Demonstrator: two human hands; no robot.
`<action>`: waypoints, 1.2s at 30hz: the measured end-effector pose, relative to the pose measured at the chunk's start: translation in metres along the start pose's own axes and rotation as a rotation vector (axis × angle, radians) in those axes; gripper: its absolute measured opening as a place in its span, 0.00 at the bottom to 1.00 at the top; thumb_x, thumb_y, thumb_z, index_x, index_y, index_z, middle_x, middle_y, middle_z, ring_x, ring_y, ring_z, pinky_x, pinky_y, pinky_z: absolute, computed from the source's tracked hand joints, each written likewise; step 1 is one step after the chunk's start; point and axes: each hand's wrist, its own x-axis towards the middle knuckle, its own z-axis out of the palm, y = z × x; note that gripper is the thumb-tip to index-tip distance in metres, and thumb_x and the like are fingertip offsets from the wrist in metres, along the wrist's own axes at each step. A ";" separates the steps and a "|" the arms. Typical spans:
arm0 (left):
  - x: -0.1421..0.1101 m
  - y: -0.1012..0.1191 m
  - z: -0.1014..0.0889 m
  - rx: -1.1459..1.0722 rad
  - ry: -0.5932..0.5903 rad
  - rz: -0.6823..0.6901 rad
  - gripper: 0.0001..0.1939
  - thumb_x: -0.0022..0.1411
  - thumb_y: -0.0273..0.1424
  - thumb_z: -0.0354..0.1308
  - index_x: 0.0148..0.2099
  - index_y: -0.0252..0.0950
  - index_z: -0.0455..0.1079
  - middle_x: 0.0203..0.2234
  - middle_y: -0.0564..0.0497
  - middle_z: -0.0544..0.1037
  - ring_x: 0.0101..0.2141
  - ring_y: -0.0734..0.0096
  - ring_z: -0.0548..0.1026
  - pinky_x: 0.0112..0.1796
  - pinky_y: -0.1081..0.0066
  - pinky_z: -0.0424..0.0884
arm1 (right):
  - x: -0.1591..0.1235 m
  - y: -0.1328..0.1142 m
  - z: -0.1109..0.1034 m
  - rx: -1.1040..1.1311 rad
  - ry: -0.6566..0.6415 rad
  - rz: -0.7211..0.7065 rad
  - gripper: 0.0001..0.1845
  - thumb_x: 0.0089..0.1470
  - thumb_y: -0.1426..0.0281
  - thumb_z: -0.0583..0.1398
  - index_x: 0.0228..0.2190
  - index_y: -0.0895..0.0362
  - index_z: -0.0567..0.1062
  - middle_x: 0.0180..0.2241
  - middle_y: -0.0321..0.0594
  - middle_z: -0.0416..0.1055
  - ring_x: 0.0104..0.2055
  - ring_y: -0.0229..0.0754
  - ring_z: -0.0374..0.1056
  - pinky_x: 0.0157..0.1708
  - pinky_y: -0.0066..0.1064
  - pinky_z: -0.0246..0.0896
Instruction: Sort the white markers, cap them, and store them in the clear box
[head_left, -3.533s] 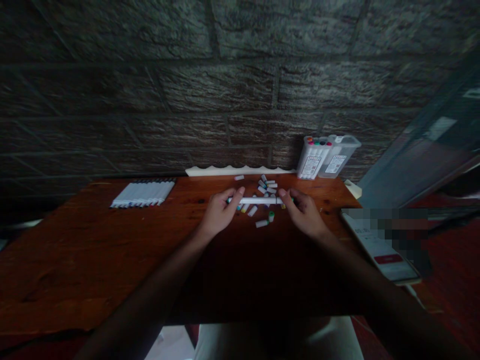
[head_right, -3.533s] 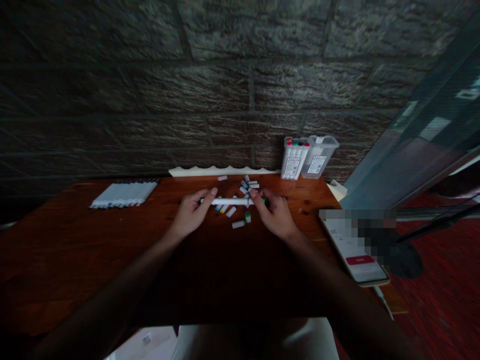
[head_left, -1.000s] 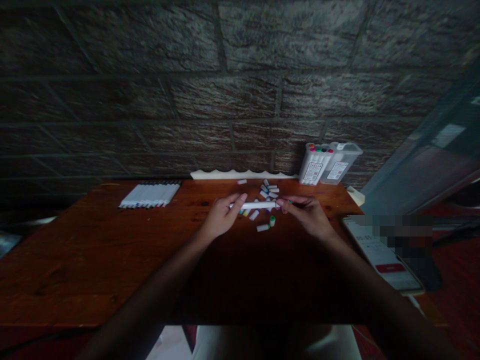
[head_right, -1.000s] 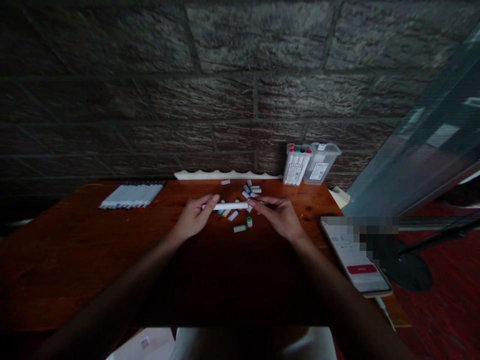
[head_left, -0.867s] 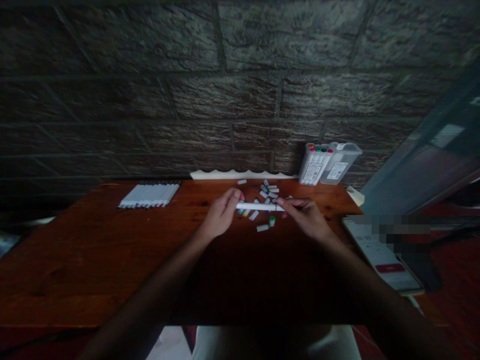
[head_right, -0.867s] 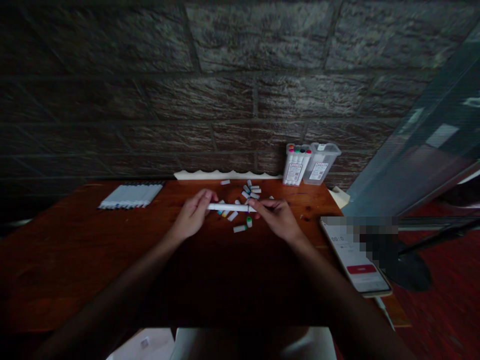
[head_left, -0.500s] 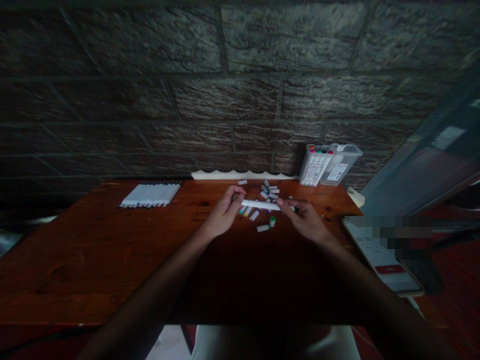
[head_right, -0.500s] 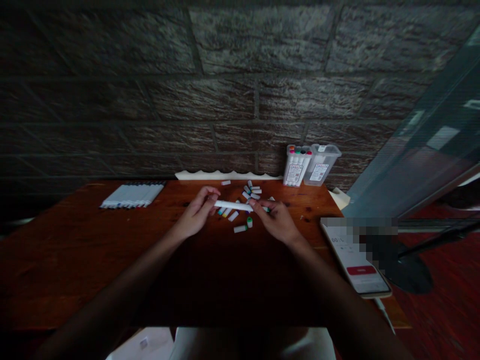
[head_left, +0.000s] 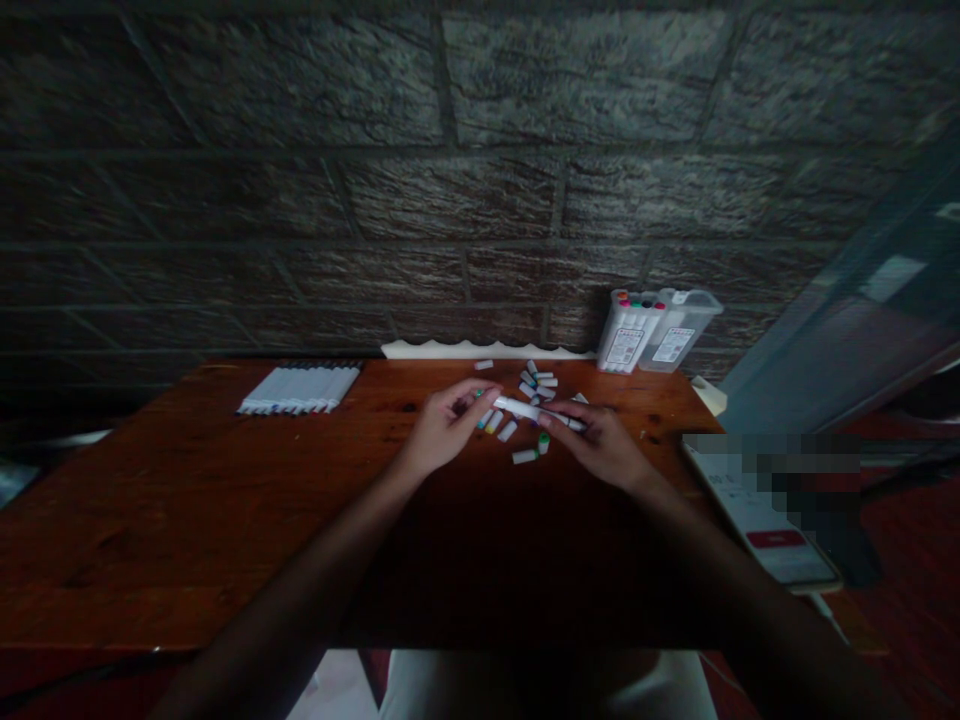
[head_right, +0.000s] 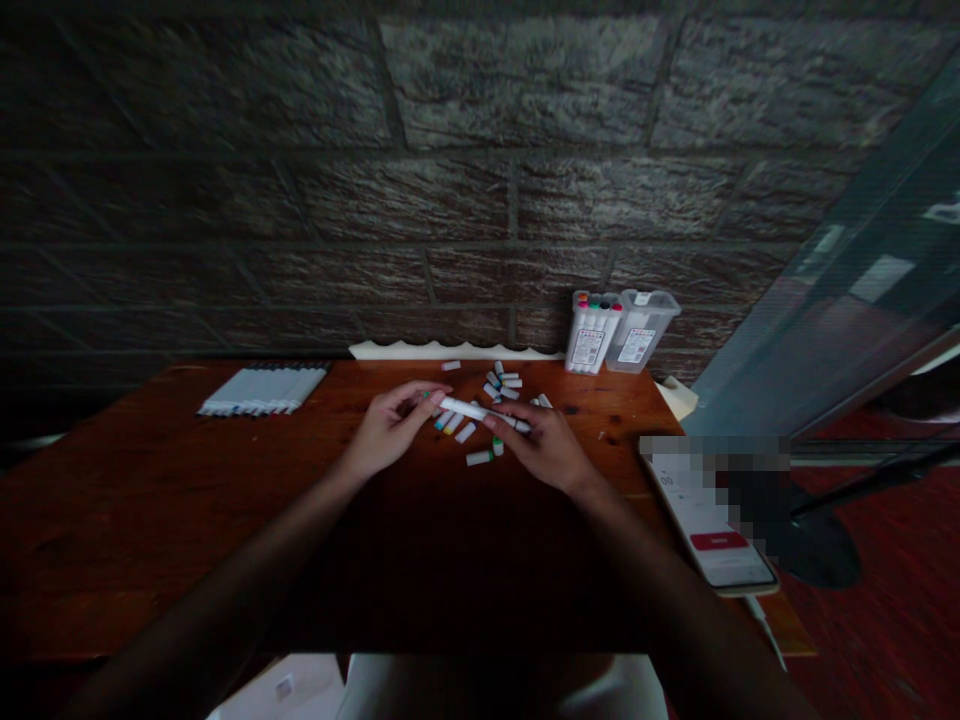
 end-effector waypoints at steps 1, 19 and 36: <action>0.000 0.001 0.000 -0.036 -0.002 -0.008 0.17 0.64 0.41 0.55 0.49 0.35 0.73 0.28 0.52 0.76 0.27 0.75 0.71 0.29 0.75 0.66 | 0.000 0.000 0.000 -0.004 0.002 0.003 0.16 0.58 0.58 0.59 0.42 0.54 0.79 0.39 0.38 0.79 0.38 0.44 0.74 0.39 0.34 0.68; 0.039 0.022 0.021 -0.091 0.061 0.088 0.15 0.61 0.38 0.59 0.45 0.35 0.77 0.34 0.48 0.81 0.30 0.72 0.75 0.31 0.73 0.70 | 0.006 0.020 -0.018 0.125 -0.053 0.100 0.16 0.53 0.60 0.63 0.44 0.50 0.74 0.41 0.36 0.79 0.41 0.43 0.75 0.45 0.35 0.68; 0.066 0.035 0.042 -0.199 -0.146 0.116 0.12 0.56 0.36 0.64 0.40 0.34 0.78 0.35 0.47 0.82 0.35 0.68 0.79 0.39 0.69 0.74 | 0.011 0.027 -0.026 0.199 -0.019 0.094 0.19 0.45 0.59 0.68 0.38 0.56 0.77 0.39 0.41 0.78 0.40 0.42 0.74 0.44 0.36 0.68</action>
